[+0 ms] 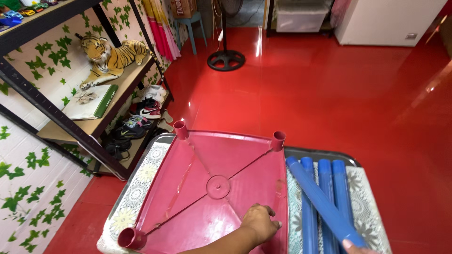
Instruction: The person inserts blue cylindrical legs into the sockets of an upside-down pink plastic stool. They repeatedly insert and remove the legs, testing fit and alignment, then place the legs back on the table. The stool remains upside-down throughout the clip.
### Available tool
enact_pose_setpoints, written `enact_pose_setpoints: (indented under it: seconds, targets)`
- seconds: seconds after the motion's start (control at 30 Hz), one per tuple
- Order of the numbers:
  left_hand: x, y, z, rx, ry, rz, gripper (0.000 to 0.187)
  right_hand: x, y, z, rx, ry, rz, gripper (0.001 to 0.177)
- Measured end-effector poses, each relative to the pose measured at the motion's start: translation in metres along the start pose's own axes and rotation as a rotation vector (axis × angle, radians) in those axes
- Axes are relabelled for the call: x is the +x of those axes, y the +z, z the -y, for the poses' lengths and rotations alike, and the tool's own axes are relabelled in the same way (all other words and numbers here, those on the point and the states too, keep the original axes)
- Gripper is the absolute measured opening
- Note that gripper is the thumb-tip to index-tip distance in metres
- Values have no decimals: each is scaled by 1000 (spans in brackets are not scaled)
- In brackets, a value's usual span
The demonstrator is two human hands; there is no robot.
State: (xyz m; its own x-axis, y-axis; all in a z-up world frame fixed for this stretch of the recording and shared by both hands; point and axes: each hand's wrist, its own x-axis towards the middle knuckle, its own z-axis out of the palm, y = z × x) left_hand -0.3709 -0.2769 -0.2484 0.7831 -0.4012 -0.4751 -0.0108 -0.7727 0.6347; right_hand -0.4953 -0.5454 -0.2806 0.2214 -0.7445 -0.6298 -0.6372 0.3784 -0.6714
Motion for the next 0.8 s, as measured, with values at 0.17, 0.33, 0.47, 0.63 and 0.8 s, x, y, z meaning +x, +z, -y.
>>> enact_pose_setpoints:
  seconds: [0.17,0.33,0.47,0.63,0.8]
  targets:
    - [13,1,-14,5,45,-30,46,-29,-34,75,-364,-529,-189,48]
    - [37,-5,-20,-20,112,-22,47,-62,-27,147,-569,-1156,-246,46]
    - [75,-20,-28,-25,169,-21,47,-88,0,196,-718,-1159,-307,62]
    - [154,-68,-66,79,369,-46,45,-108,19,258,-630,-1369,-296,63]
    - [228,-146,-154,91,647,-136,66,-128,37,334,-606,-1547,-300,53]
